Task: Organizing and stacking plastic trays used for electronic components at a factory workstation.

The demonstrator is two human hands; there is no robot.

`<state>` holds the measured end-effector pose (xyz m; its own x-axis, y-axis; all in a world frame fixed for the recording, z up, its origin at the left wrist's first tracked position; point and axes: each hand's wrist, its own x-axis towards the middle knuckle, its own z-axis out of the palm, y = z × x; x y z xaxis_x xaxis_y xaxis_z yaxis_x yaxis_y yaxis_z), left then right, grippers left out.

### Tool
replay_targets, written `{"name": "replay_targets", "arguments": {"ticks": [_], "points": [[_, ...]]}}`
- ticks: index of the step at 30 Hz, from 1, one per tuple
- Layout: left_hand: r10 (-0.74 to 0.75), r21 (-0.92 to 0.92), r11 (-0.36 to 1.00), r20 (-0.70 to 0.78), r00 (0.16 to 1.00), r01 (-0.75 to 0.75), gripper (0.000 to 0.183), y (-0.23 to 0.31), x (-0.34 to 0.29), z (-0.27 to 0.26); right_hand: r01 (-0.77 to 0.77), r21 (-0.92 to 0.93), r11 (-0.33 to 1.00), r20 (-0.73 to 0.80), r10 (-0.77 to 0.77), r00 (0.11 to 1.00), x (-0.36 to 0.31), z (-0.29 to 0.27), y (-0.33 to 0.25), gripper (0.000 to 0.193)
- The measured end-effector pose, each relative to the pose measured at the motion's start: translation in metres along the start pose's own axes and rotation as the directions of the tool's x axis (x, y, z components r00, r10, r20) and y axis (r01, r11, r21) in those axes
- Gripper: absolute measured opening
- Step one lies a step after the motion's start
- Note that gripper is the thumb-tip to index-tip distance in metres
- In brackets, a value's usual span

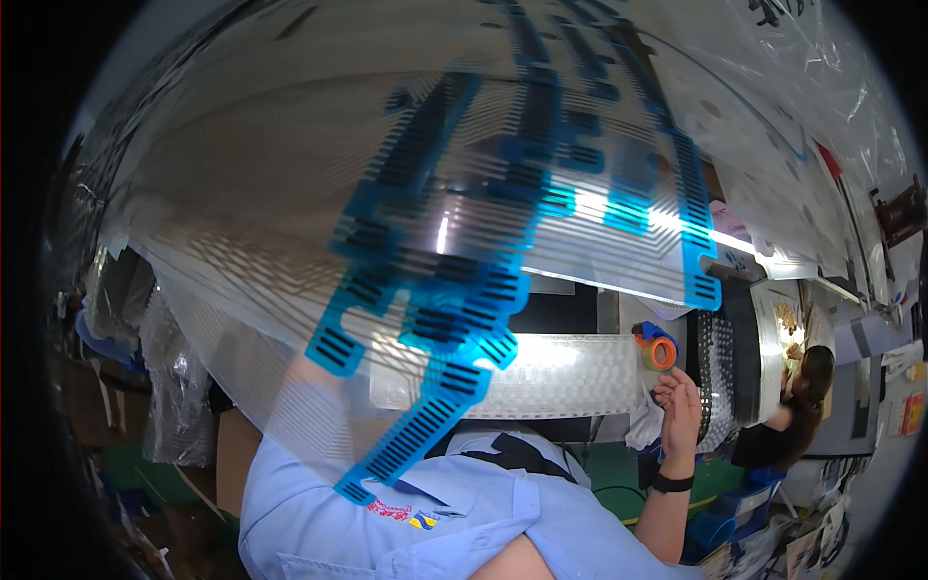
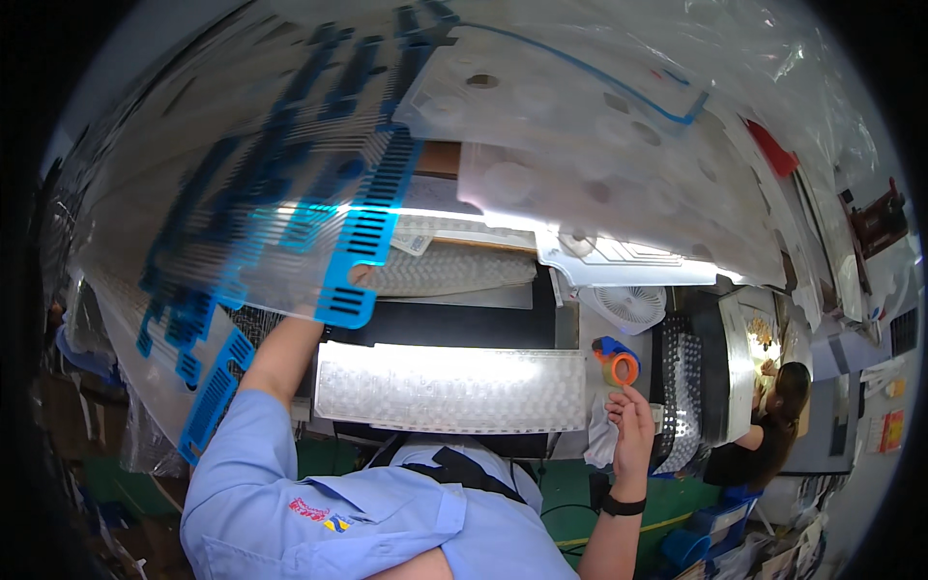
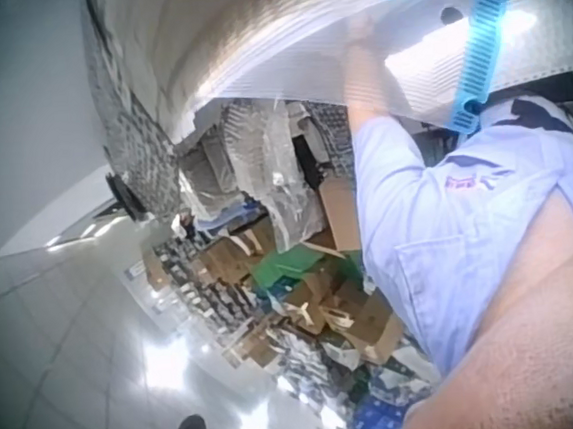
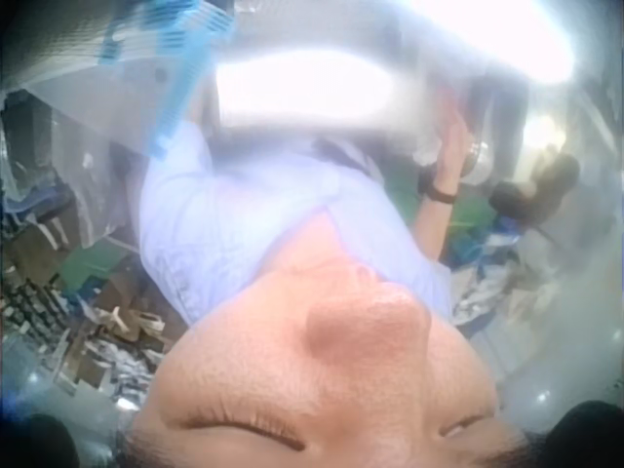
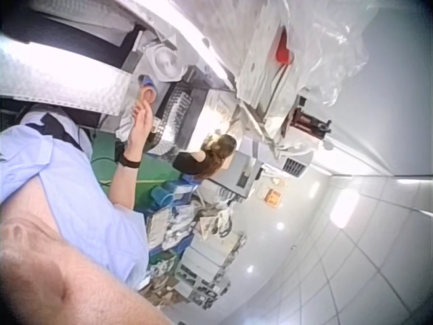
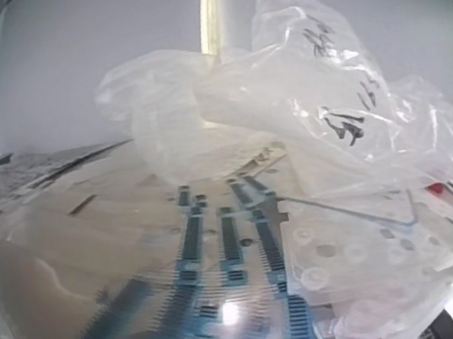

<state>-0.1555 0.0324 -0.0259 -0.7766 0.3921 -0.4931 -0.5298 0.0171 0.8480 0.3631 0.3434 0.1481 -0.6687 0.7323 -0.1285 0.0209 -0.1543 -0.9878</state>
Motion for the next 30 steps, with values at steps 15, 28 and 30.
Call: {"name": "replay_targets", "arguments": {"ticks": [15,28,30], "points": [[0.000,-0.068,0.998,0.034,0.999,0.002,0.040,0.007,0.013,-0.016,-0.031,-0.048,0.998,-0.010,0.030,0.999,0.003,0.006,0.007,0.035],[-0.245,-0.045,0.964,0.213,0.946,0.260,0.041,0.004,0.000,-0.011,-0.017,-0.029,0.999,0.035,0.018,0.999,0.011,0.010,0.008,0.032],[-0.142,0.024,0.990,0.232,0.962,0.140,0.042,0.003,-0.010,-0.002,-0.018,-0.042,0.999,0.030,0.020,0.999,0.011,0.009,0.007,0.032]]}}
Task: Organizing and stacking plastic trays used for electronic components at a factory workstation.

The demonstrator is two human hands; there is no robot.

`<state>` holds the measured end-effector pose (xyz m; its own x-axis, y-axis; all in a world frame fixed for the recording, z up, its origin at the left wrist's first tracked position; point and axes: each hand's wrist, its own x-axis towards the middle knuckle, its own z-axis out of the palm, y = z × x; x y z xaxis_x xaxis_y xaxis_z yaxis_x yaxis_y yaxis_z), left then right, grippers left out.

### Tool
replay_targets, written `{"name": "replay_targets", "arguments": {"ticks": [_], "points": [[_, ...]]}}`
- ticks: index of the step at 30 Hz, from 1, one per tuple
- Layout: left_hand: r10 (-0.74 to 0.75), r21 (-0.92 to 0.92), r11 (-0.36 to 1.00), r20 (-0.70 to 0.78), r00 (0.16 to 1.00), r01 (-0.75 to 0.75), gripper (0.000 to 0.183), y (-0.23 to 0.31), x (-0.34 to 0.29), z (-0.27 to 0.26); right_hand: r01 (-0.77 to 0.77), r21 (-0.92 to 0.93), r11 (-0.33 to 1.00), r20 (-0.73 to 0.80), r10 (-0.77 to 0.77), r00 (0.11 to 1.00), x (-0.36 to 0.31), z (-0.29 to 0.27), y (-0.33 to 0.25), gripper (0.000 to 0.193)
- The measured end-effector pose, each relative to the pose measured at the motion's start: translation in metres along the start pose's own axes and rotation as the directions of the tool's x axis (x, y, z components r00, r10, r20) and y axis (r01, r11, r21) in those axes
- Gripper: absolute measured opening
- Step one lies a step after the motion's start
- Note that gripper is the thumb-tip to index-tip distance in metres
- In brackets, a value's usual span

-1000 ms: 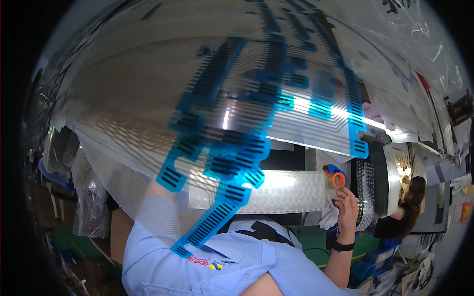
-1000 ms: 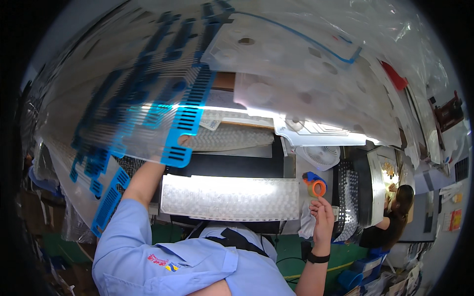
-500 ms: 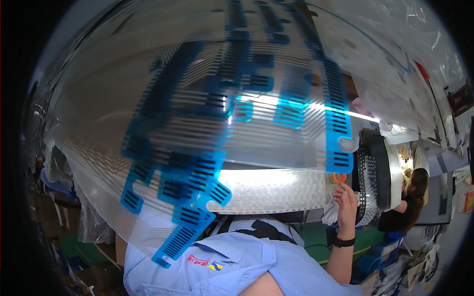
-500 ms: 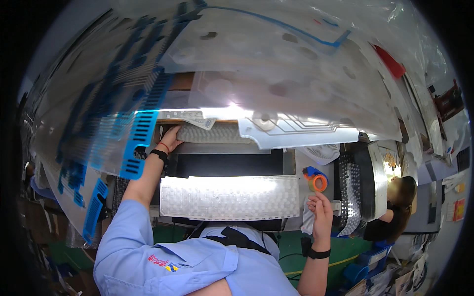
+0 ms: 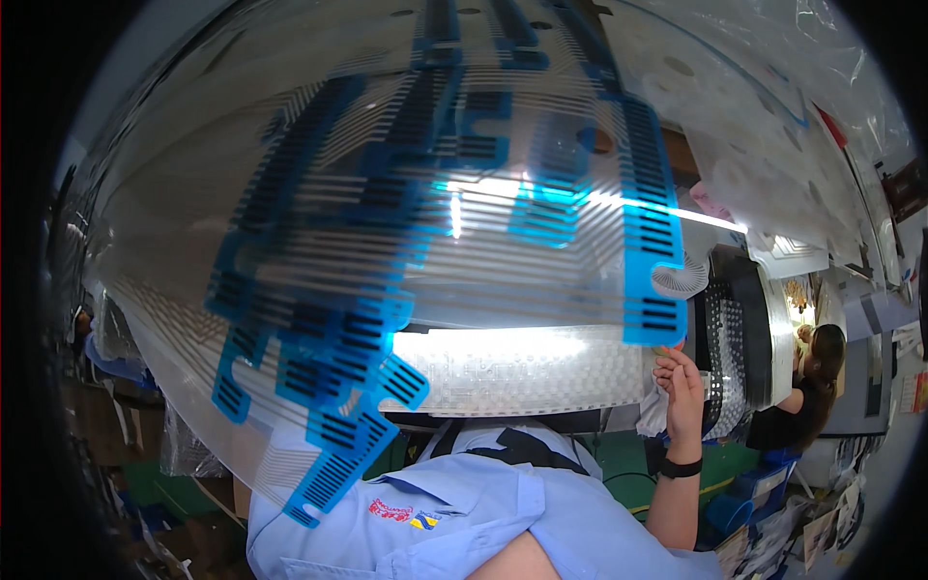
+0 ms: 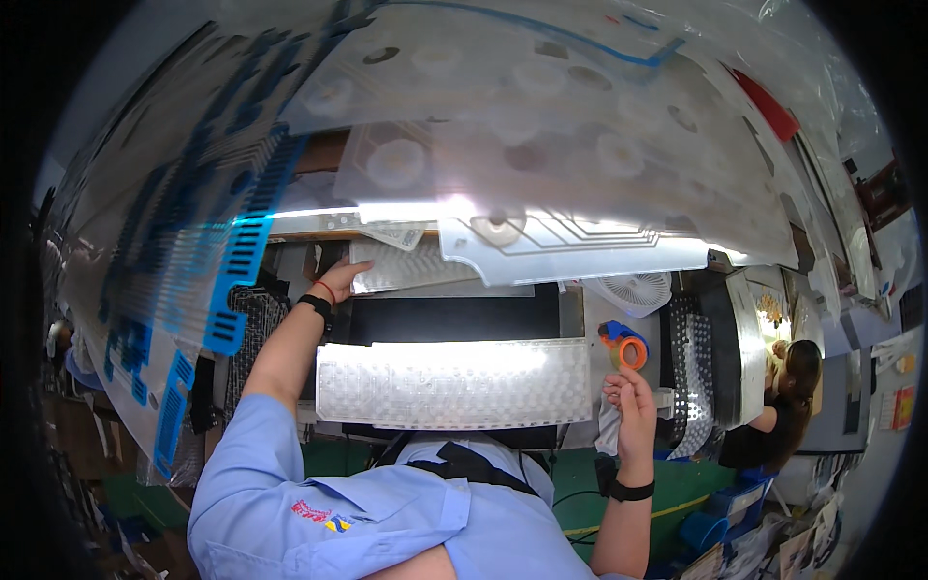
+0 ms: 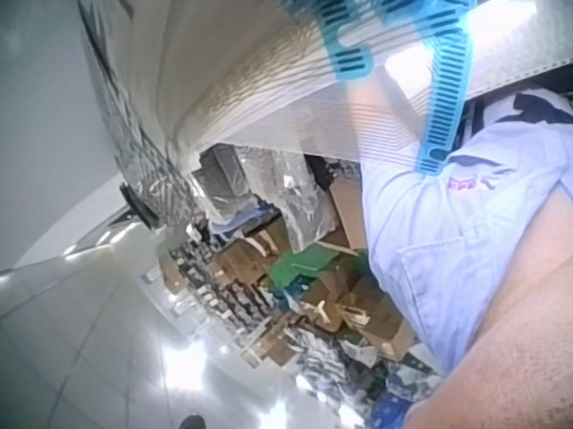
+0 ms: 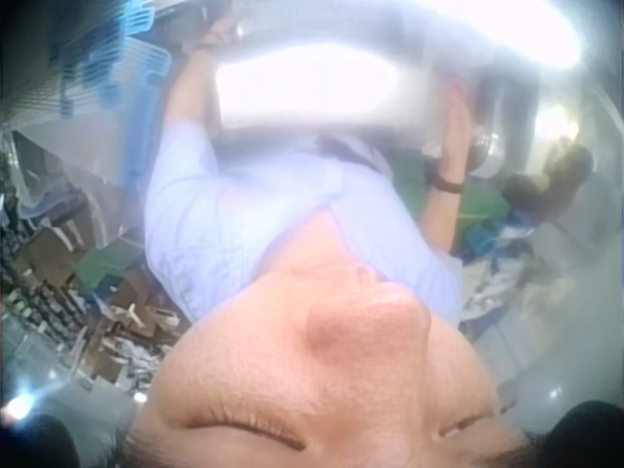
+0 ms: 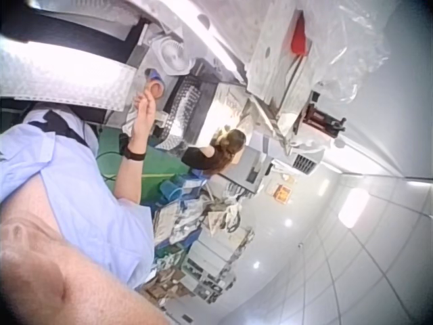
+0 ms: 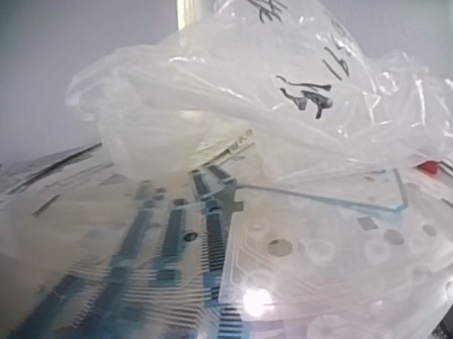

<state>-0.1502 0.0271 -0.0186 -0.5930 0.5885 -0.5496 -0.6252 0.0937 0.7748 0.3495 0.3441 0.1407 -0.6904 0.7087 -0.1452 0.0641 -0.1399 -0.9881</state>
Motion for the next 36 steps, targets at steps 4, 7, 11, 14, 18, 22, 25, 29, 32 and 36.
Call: {"name": "replay_targets", "arguments": {"ticks": [4,7,11,14,18,22,25,29,32,36], "points": [[0.198,0.175,0.963,0.061,0.978,-0.206,0.044,0.002,-0.008,-0.011,0.005,0.012,1.000,0.016,-0.005,1.000,0.002,0.005,-0.001,0.032],[0.034,0.138,0.990,-0.110,0.993,-0.018,0.045,0.013,-0.030,0.025,0.006,-0.003,1.000,-0.010,-0.006,1.000,0.001,0.000,-0.003,0.032],[0.063,0.077,0.995,-0.077,0.995,-0.058,0.047,0.010,-0.045,0.010,0.029,-0.057,0.998,-0.006,-0.030,1.000,-0.001,0.005,-0.019,0.032],[0.068,-0.001,0.998,-0.151,0.986,-0.069,0.046,0.010,-0.069,0.003,0.085,-0.071,0.994,-0.003,-0.085,0.996,-0.002,0.006,-0.034,0.031],[0.060,-0.005,0.998,-0.211,0.976,-0.063,0.046,0.012,-0.112,-0.011,0.153,0.004,0.988,0.029,-0.153,0.988,-0.012,0.024,-0.060,0.029],[0.081,0.035,0.996,-0.185,0.979,-0.076,0.048,0.024,-0.148,0.001,0.202,0.100,0.974,0.167,-0.216,0.962,-0.027,0.053,-0.080,0.029],[0.151,0.038,0.989,-0.269,0.951,-0.146,0.048,0.039,-0.192,0.031,0.235,0.136,0.963,0.354,-0.268,0.896,-0.041,0.076,-0.089,0.032],[0.267,-0.051,0.958,-0.192,0.945,-0.281,0.048,0.043,-0.227,0.028,0.128,0.191,0.973,0.507,-0.209,0.836,-0.049,0.096,-0.094,0.034],[0.283,-0.007,0.955,-0.297,0.912,-0.298,0.046,0.057,-0.265,0.050,0.047,0.216,0.975,0.571,-0.166,0.804,-0.054,0.113,-0.093,0.030],[0.348,0.025,0.933,-0.319,0.881,-0.360,0.042,0.051,-0.285,0.038,-0.036,0.198,0.980,0.657,-0.105,0.746,-0.056,0.128,-0.091,0.028]]}}
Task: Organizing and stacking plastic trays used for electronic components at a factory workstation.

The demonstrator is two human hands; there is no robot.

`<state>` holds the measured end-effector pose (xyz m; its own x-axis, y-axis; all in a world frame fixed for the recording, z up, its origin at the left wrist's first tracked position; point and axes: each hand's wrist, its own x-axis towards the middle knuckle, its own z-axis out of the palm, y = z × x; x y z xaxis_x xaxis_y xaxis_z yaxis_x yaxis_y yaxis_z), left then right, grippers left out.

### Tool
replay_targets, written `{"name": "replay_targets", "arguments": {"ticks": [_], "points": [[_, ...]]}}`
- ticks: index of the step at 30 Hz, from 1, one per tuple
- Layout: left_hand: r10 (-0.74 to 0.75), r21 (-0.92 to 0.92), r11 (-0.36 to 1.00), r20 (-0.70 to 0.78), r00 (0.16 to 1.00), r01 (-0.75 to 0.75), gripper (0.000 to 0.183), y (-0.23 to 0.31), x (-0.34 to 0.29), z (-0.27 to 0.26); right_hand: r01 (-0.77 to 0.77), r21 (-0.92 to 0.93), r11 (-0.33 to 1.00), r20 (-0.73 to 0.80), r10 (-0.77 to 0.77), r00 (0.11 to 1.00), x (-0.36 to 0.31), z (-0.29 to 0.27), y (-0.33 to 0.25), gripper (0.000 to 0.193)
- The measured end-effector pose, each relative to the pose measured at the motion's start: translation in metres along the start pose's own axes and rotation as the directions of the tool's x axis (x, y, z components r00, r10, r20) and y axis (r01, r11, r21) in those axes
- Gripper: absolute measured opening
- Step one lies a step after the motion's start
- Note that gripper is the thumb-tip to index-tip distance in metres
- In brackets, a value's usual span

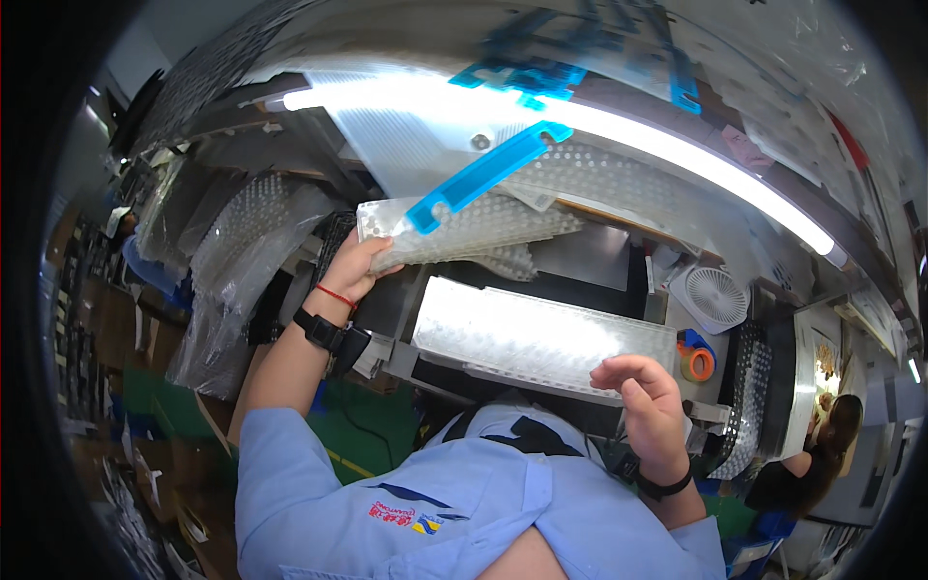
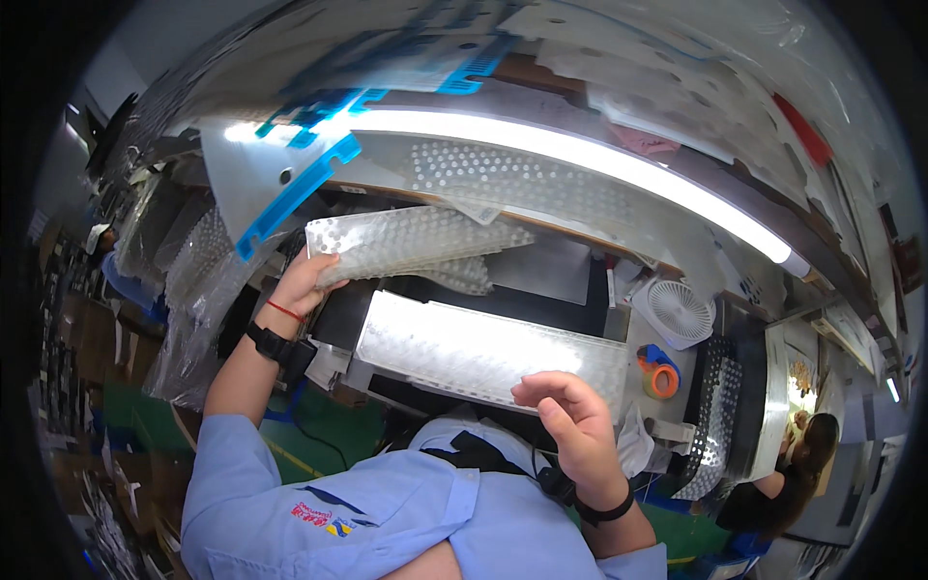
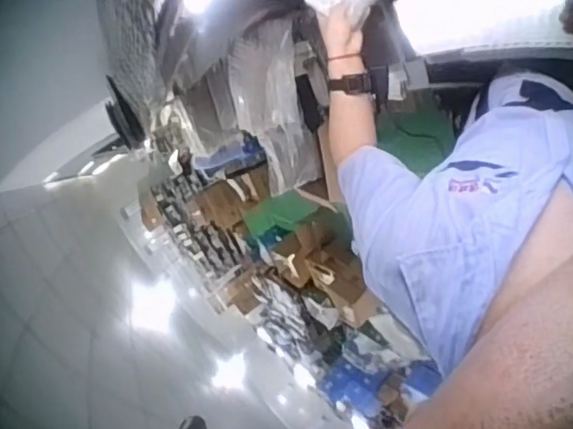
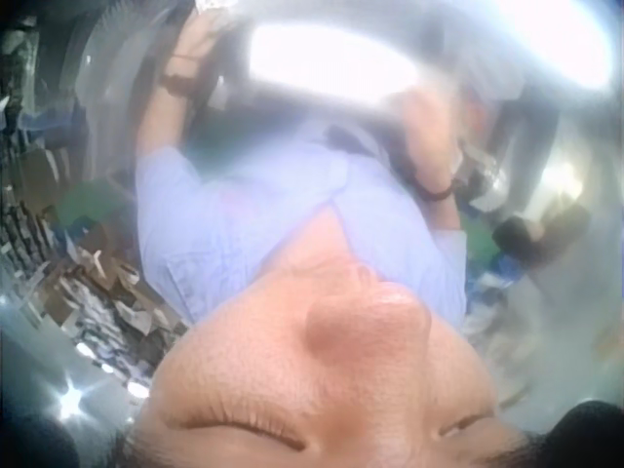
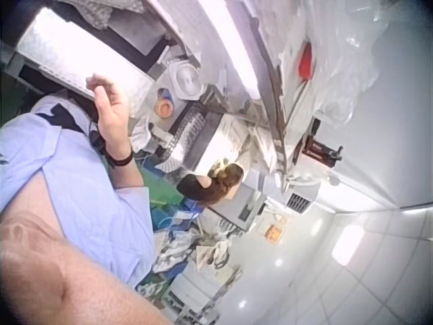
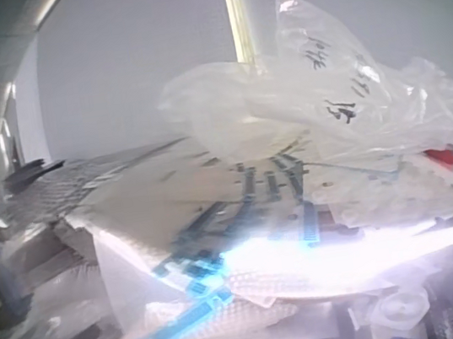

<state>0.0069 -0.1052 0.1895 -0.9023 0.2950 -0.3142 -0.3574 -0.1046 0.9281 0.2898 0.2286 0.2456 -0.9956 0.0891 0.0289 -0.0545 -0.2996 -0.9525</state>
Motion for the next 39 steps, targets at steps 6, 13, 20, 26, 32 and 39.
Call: {"name": "replay_targets", "arguments": {"ticks": [6,13,20,26,32,39], "points": [[0.026,0.081,0.996,-0.032,0.999,-0.023,0.042,-0.005,0.014,-0.008,-0.031,-0.019,0.999,0.050,0.032,0.998,0.000,0.005,0.003,0.027],[0.296,0.620,0.740,0.048,0.954,-0.261,0.040,-0.008,0.036,-0.037,0.003,-0.051,0.999,-0.062,-0.006,0.998,-0.015,0.002,0.008,0.031],[0.388,0.858,0.405,0.151,0.909,-0.315,0.042,-0.008,0.017,-0.034,0.013,-0.035,0.999,-0.139,-0.017,0.990,-0.022,-0.006,0.014,0.032],[0.300,0.424,0.860,0.033,0.953,-0.285,0.038,0.008,0.004,-0.041,0.007,0.077,0.997,-0.080,0.000,0.997,-0.018,-0.004,0.014,0.029],[0.239,0.279,0.937,-0.069,0.969,-0.212,0.044,0.055,-0.037,-0.034,-0.152,0.172,0.973,0.093,0.138,0.986,0.003,0.015,0.008,0.027],[0.299,0.289,0.928,-0.209,0.931,-0.233,0.044,0.090,-0.108,-0.067,-0.531,0.224,0.817,0.353,0.440,0.826,0.039,0.057,0.009,0.030]]}}
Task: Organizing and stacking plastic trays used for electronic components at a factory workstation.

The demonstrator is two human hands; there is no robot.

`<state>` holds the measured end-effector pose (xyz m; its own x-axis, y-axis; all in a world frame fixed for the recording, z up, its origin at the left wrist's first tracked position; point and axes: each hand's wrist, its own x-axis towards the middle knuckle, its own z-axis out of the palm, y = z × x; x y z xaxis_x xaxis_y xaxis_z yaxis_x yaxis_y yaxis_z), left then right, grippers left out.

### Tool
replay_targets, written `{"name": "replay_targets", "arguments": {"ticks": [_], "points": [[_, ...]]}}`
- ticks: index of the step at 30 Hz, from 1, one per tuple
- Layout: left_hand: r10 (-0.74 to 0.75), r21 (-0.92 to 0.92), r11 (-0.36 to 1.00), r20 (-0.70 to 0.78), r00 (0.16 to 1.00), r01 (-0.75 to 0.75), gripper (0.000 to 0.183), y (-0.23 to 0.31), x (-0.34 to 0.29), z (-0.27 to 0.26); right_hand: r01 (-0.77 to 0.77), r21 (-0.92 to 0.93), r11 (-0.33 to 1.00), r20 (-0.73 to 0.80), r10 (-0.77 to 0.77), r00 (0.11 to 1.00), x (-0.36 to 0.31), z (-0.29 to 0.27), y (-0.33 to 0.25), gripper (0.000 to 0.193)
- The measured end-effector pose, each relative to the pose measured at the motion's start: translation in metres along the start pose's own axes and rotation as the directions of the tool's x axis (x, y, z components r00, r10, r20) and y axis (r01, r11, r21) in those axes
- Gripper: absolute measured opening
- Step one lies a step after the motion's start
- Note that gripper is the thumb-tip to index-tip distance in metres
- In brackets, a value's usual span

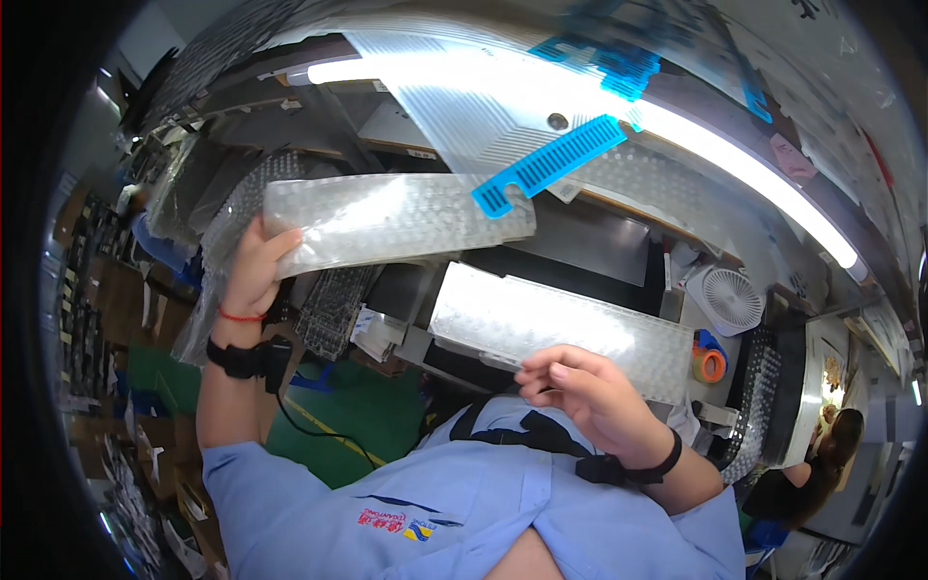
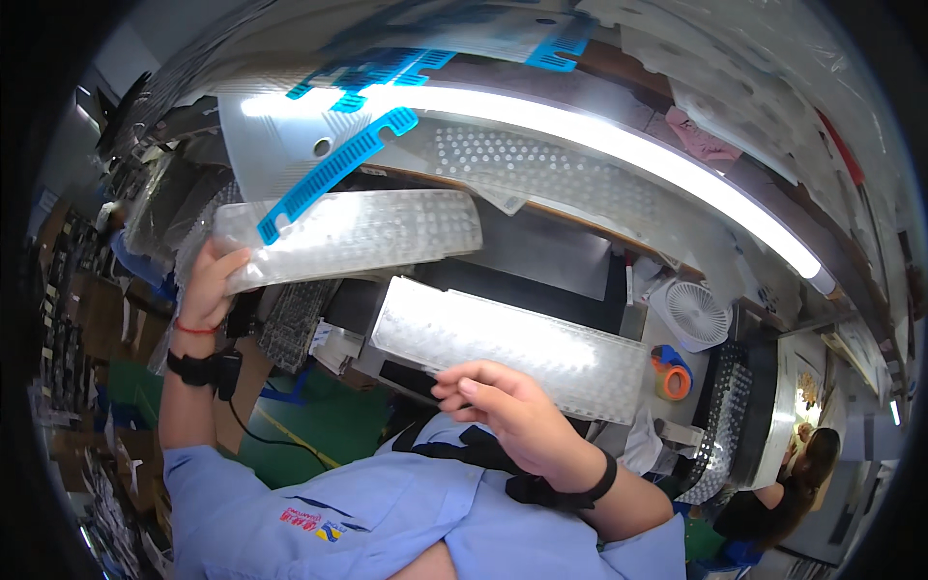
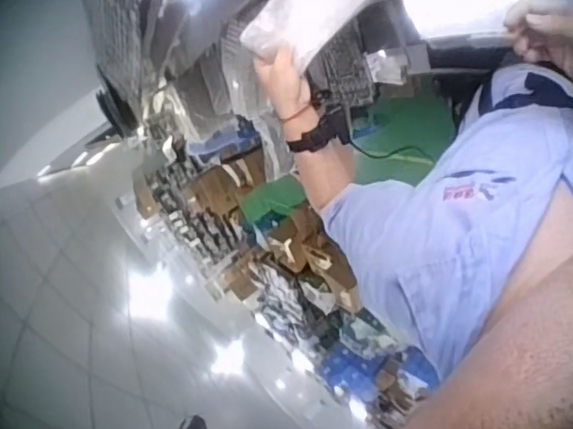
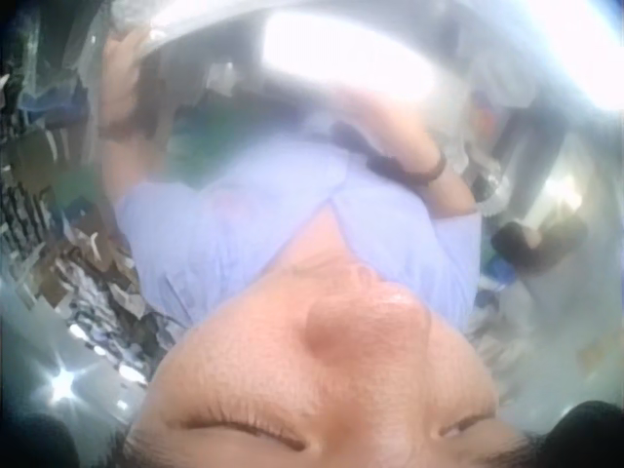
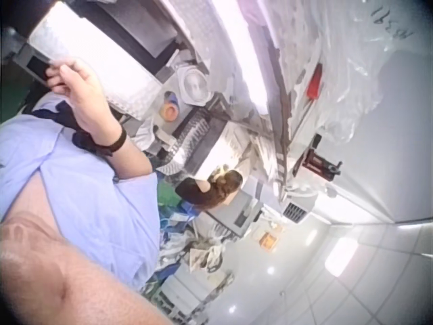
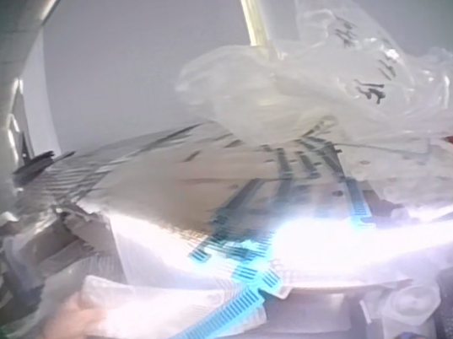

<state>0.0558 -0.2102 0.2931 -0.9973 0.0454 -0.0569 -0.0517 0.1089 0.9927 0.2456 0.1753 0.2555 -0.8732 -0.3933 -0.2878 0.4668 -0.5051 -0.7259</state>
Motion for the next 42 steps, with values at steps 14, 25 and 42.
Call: {"name": "replay_targets", "arguments": {"ticks": [14,25,42], "points": [[0.323,0.192,0.945,-0.449,0.833,-0.264,0.044,0.046,-0.167,-0.040,-0.373,0.138,0.918,0.359,0.305,0.882,0.103,0.149,0.044,0.115],[0.477,0.474,0.829,-0.323,0.817,-0.296,0.054,-0.010,-0.271,-0.021,-0.119,0.604,0.788,0.250,-0.046,0.967,0.119,0.131,0.038,0.087],[0.011,-0.335,0.924,0.506,0.863,0.184,0.094,0.035,-0.135,0.100,0.029,0.487,0.873,0.262,-0.178,0.949,0.076,0.034,-0.001,0.050]]}}
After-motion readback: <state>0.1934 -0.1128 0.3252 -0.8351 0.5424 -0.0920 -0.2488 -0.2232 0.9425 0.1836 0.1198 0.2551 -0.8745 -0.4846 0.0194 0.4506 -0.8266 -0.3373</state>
